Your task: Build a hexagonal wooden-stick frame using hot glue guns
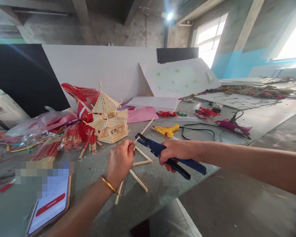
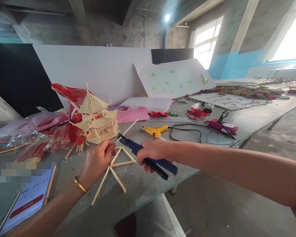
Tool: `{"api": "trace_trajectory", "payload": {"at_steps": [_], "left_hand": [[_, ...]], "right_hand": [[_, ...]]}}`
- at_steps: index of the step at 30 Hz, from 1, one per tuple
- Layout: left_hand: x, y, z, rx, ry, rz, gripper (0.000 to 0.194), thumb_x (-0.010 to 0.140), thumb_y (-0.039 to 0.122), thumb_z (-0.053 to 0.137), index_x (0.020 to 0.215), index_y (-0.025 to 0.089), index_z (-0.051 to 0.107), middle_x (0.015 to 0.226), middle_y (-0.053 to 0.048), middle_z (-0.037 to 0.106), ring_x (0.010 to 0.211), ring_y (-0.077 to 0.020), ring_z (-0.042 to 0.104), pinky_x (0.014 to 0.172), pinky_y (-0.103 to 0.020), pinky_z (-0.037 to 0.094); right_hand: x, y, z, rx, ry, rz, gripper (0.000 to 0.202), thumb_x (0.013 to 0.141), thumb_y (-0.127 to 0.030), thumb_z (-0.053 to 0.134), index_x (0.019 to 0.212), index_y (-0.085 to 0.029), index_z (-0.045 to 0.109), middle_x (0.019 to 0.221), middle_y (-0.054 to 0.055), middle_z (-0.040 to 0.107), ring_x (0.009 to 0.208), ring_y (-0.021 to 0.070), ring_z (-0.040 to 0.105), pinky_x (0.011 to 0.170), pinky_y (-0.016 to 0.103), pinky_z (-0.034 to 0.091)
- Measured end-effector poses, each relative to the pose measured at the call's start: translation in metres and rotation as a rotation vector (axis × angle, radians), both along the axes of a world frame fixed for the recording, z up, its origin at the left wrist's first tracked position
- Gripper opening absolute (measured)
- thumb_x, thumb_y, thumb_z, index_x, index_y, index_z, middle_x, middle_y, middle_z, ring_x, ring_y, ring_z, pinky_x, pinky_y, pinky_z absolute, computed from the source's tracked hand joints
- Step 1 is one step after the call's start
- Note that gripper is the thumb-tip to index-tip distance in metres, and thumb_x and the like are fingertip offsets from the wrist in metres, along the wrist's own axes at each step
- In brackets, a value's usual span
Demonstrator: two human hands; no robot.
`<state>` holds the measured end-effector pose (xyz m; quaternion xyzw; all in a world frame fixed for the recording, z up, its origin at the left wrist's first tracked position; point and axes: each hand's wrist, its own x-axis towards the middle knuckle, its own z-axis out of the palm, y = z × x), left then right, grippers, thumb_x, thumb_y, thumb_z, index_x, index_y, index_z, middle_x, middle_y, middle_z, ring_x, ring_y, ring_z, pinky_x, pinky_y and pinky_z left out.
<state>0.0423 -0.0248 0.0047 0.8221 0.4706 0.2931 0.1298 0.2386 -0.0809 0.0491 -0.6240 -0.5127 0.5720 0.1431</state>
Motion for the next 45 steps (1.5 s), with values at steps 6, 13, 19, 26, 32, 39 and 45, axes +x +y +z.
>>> {"api": "trace_trajectory", "payload": {"at_steps": [6, 13, 19, 26, 32, 39, 45], "left_hand": [[0.001, 0.001, -0.002, 0.066, 0.042, 0.0, 0.018, 0.091, 0.023, 0.044, 0.085, 0.018, 0.06, 0.07, 0.001, 0.069, 0.062, -0.0154, 0.062, 0.064, -0.026, 0.038], [0.002, 0.003, -0.004, 0.102, 0.036, 0.004, 0.017, 0.091, 0.022, 0.046, 0.085, 0.018, 0.061, 0.068, 0.001, 0.068, 0.064, -0.0161, 0.063, 0.065, -0.026, 0.038], [0.002, 0.006, -0.001, 0.096, 0.046, 0.006, 0.016, 0.09, 0.019, 0.047, 0.085, 0.017, 0.062, 0.07, 0.0, 0.069, 0.064, -0.0161, 0.063, 0.065, -0.026, 0.039], [0.001, 0.009, -0.001, 0.094, 0.045, 0.02, 0.018, 0.09, 0.02, 0.046, 0.084, 0.017, 0.062, 0.073, -0.001, 0.07, 0.061, -0.0144, 0.062, 0.062, -0.025, 0.038], [0.0, 0.009, 0.0, 0.085, 0.044, 0.026, 0.017, 0.09, 0.02, 0.046, 0.085, 0.016, 0.062, 0.074, -0.002, 0.069, 0.062, -0.0143, 0.062, 0.062, -0.024, 0.038], [0.0, 0.008, 0.003, 0.079, 0.05, 0.038, 0.018, 0.09, 0.02, 0.046, 0.082, 0.017, 0.063, 0.071, -0.001, 0.069, 0.056, -0.0136, 0.058, 0.059, -0.024, 0.035], [0.0, 0.007, 0.005, 0.084, 0.058, 0.044, 0.019, 0.09, 0.021, 0.046, 0.082, 0.017, 0.063, 0.073, -0.002, 0.069, 0.057, -0.0138, 0.059, 0.061, -0.025, 0.036]], "right_hand": [[-0.001, -0.001, 0.0, 0.001, 0.014, -0.005, 0.005, 0.066, -0.014, 0.055, 0.069, -0.014, 0.051, 0.052, 0.0, 0.055, 0.045, 0.011, 0.052, 0.043, 0.021, 0.045], [0.0, 0.002, -0.001, 0.019, -0.015, -0.02, 0.01, 0.069, -0.014, 0.055, 0.066, -0.014, 0.046, 0.053, -0.001, 0.055, 0.046, 0.0098, 0.053, 0.044, 0.019, 0.044], [0.0, 0.003, 0.0, 0.048, -0.035, 0.031, 0.01, 0.072, -0.014, 0.052, 0.062, -0.013, 0.049, 0.05, -0.001, 0.052, 0.044, 0.0085, 0.051, 0.042, 0.017, 0.042], [-0.001, 0.008, -0.003, 0.081, -0.066, 0.033, 0.006, 0.071, -0.016, 0.052, 0.065, -0.013, 0.05, 0.052, -0.001, 0.051, 0.044, 0.0076, 0.048, 0.041, 0.017, 0.04], [-0.001, 0.011, -0.004, 0.09, -0.073, 0.026, 0.006, 0.07, -0.015, 0.052, 0.065, -0.014, 0.048, 0.052, -0.001, 0.051, 0.045, 0.0079, 0.047, 0.042, 0.018, 0.04], [-0.002, 0.01, -0.001, 0.083, -0.077, 0.01, 0.008, 0.07, -0.013, 0.052, 0.064, -0.015, 0.047, 0.052, -0.001, 0.052, 0.046, 0.0089, 0.049, 0.041, 0.019, 0.041], [-0.001, 0.011, -0.002, 0.103, -0.119, 0.06, 0.01, 0.072, -0.015, 0.051, 0.062, -0.014, 0.048, 0.051, -0.001, 0.051, 0.045, 0.0088, 0.048, 0.042, 0.019, 0.041]]}}
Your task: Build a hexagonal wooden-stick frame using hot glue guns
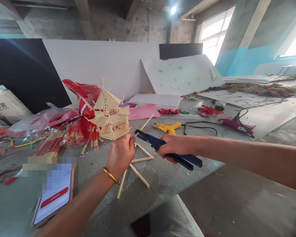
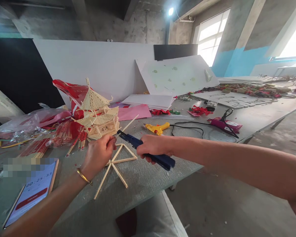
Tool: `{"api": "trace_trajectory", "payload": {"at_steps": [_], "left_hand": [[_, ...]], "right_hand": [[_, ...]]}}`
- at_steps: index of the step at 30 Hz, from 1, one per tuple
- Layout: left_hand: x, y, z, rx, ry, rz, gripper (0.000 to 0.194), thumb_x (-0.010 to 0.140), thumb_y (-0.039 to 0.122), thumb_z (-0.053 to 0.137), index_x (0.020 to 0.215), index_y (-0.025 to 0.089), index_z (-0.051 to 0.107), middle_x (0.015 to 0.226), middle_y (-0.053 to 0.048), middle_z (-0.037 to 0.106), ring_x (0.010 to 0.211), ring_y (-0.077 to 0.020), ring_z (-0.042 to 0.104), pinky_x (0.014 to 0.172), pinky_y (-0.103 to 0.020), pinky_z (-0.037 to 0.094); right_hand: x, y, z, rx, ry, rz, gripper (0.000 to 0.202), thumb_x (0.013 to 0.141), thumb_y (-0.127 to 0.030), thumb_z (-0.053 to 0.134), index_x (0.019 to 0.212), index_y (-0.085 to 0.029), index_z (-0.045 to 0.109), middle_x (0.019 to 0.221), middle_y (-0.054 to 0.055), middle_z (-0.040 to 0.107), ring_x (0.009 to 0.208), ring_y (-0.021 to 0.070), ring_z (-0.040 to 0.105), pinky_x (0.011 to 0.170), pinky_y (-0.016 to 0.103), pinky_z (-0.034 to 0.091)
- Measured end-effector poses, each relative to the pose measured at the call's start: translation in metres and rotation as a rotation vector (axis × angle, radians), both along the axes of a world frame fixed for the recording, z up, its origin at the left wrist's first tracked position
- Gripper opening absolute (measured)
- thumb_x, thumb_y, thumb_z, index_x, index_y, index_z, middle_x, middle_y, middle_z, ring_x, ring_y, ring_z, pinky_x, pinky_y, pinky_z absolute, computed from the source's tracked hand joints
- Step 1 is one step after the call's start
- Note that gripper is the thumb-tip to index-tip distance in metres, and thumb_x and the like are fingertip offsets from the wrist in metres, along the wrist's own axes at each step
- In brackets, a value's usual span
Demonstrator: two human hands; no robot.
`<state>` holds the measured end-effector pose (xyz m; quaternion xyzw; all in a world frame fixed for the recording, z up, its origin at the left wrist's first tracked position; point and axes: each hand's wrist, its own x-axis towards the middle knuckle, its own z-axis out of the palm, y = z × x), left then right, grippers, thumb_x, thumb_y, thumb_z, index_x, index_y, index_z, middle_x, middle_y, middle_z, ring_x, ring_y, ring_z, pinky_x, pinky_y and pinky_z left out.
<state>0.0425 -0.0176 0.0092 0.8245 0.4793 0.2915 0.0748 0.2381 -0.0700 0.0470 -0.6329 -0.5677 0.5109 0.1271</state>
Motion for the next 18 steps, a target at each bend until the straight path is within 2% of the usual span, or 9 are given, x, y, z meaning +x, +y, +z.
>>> {"api": "trace_trajectory", "payload": {"at_steps": [10, 13, 18], "left_hand": [[0.001, -0.001, 0.003, -0.002, 0.047, 0.025, 0.02, 0.091, 0.021, 0.045, 0.086, 0.017, 0.063, 0.076, -0.002, 0.071, 0.061, -0.0152, 0.062, 0.063, -0.026, 0.038], [0.002, 0.001, 0.006, 0.001, 0.08, 0.041, 0.022, 0.091, 0.023, 0.043, 0.083, 0.018, 0.063, 0.076, -0.003, 0.071, 0.066, -0.0171, 0.063, 0.064, -0.026, 0.039], [0.007, 0.021, 0.011, -0.005, 0.139, 0.053, 0.025, 0.09, 0.022, 0.041, 0.082, 0.016, 0.064, 0.074, -0.005, 0.071, 0.069, -0.0179, 0.065, 0.065, -0.026, 0.042]], "right_hand": [[-0.002, 0.0, 0.001, 0.042, -0.001, 0.011, 0.007, 0.072, -0.015, 0.05, 0.065, -0.015, 0.048, 0.049, -0.002, 0.049, 0.042, 0.0083, 0.047, 0.039, 0.018, 0.039], [-0.005, 0.003, 0.0, 0.092, -0.041, 0.009, 0.013, 0.074, -0.014, 0.049, 0.061, -0.015, 0.047, 0.045, -0.003, 0.047, 0.038, 0.0073, 0.043, 0.036, 0.018, 0.036], [-0.011, 0.024, -0.006, 0.119, -0.133, -0.046, 0.022, 0.074, -0.011, 0.048, 0.053, -0.015, 0.043, 0.038, -0.004, 0.042, 0.033, 0.0062, 0.038, 0.033, 0.018, 0.034]]}}
